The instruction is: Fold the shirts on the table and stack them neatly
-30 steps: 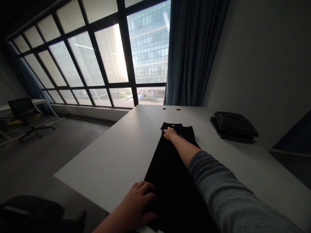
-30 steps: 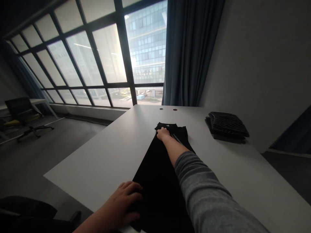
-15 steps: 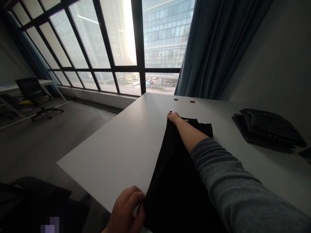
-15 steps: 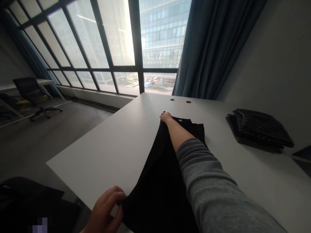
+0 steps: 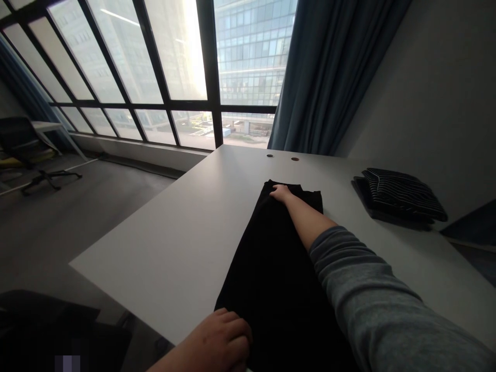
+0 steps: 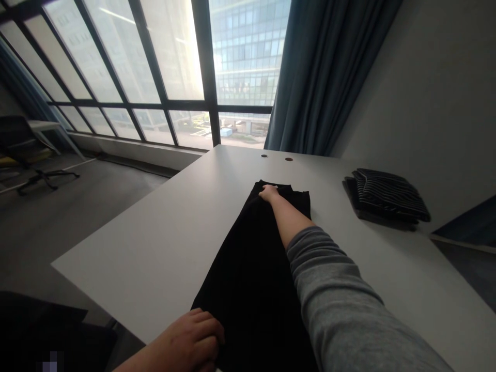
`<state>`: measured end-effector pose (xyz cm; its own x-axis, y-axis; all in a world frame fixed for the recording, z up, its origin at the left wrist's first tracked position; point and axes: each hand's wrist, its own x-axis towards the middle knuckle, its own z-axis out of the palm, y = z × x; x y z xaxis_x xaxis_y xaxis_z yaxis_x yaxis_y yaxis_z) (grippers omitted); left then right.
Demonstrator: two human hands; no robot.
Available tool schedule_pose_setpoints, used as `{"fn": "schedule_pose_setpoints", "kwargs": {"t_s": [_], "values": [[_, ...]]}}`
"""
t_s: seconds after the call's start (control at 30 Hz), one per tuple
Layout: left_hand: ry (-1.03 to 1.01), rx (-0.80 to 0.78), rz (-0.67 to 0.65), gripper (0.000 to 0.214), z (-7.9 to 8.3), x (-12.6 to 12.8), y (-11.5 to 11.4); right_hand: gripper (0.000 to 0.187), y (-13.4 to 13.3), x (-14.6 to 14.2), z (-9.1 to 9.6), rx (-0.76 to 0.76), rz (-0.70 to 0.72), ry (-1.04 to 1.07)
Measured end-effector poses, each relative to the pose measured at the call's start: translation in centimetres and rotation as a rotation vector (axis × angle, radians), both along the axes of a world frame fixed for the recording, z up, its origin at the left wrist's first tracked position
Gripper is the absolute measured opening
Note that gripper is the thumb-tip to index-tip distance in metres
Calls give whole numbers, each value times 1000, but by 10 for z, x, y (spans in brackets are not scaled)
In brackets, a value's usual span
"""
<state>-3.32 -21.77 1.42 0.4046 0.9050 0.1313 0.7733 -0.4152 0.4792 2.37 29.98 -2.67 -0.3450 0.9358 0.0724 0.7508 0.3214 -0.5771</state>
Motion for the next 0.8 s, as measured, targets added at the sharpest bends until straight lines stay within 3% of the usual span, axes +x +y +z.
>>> {"fn": "schedule_pose_setpoints", "kwargs": {"t_s": [0.17,0.27,0.33,0.5,0.7,0.8], "values": [[93,-83,237,37,-14,3,4,61,-3,-4,-7,-66,-21,79],[173,-186,294,18,-19,6,5,56,3,-7,-2,-115,-55,97],[175,-213,316,16,-19,7,4,52,9,-6,4,-129,-66,93],[24,-147,260,19,-8,9,2,53,16,5,8,-70,-41,49],[0,-214,72,14,3,12,8,52,-3,22,-15,96,22,-66],[17,-182,118,13,2,12,16,56,-13,22,-23,211,25,-173]]}}
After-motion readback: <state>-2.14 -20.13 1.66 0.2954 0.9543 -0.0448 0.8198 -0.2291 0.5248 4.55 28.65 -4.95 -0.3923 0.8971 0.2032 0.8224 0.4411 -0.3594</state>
